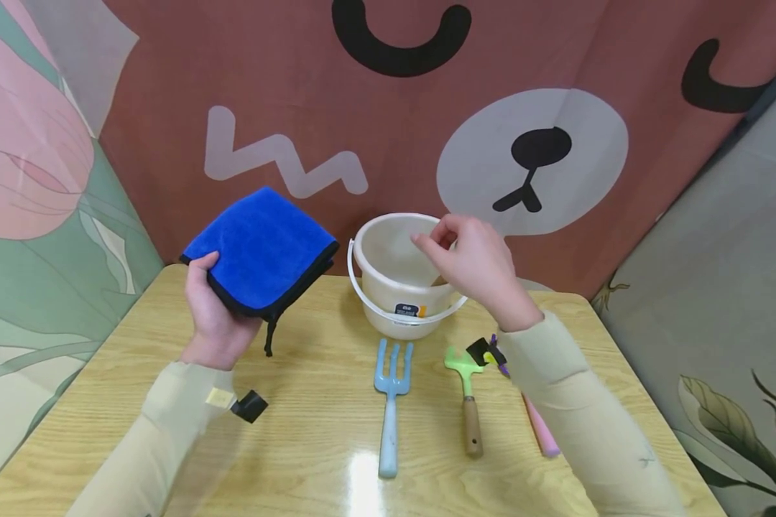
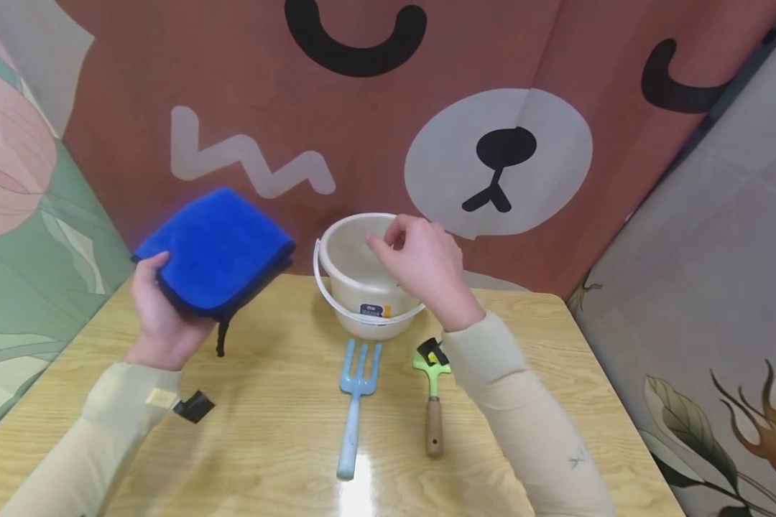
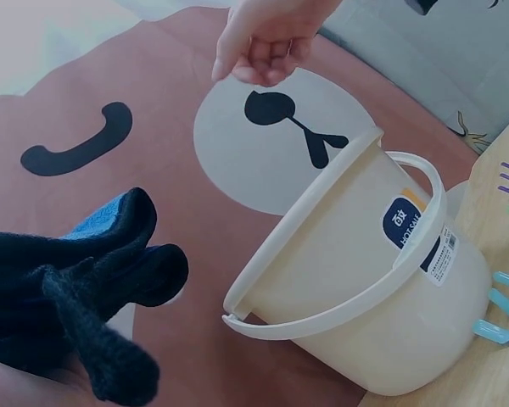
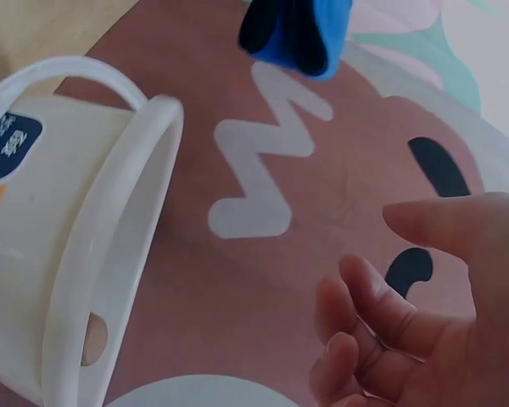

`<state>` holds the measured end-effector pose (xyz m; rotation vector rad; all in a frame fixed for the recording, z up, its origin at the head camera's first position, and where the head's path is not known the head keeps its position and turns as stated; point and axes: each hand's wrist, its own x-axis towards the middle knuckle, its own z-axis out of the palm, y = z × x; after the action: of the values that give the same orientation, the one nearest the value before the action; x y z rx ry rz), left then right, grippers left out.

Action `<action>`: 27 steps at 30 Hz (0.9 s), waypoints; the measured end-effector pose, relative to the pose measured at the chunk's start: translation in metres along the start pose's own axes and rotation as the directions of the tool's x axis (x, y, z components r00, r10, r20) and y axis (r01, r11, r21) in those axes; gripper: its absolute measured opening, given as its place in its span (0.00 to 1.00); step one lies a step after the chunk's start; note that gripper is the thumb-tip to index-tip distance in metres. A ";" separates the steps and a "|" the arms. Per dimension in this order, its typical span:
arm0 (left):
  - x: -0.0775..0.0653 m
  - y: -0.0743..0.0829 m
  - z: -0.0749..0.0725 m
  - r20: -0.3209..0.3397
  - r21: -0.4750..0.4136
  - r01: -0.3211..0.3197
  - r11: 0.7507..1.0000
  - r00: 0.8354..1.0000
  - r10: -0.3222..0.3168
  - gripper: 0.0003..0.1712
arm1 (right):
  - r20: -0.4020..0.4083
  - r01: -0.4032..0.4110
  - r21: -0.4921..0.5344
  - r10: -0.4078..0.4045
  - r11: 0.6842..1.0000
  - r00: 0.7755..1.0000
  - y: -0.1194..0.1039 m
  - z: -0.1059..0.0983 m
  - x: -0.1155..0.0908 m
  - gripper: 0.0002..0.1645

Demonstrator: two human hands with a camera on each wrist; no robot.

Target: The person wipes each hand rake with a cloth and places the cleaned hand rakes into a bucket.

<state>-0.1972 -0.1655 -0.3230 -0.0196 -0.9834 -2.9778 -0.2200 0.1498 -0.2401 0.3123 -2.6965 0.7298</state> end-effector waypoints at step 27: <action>0.001 -0.001 -0.003 0.009 -0.035 0.008 0.999 1.000 -0.008 0.33 | 0.357 0.004 -0.041 0.011 0.999 0.934 0.019 0.058 -0.070 0.21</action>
<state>-0.1981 -0.1663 -0.3259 -0.0299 -0.9350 -3.0042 -0.1754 0.1442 -0.3212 0.4716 -3.0496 0.6718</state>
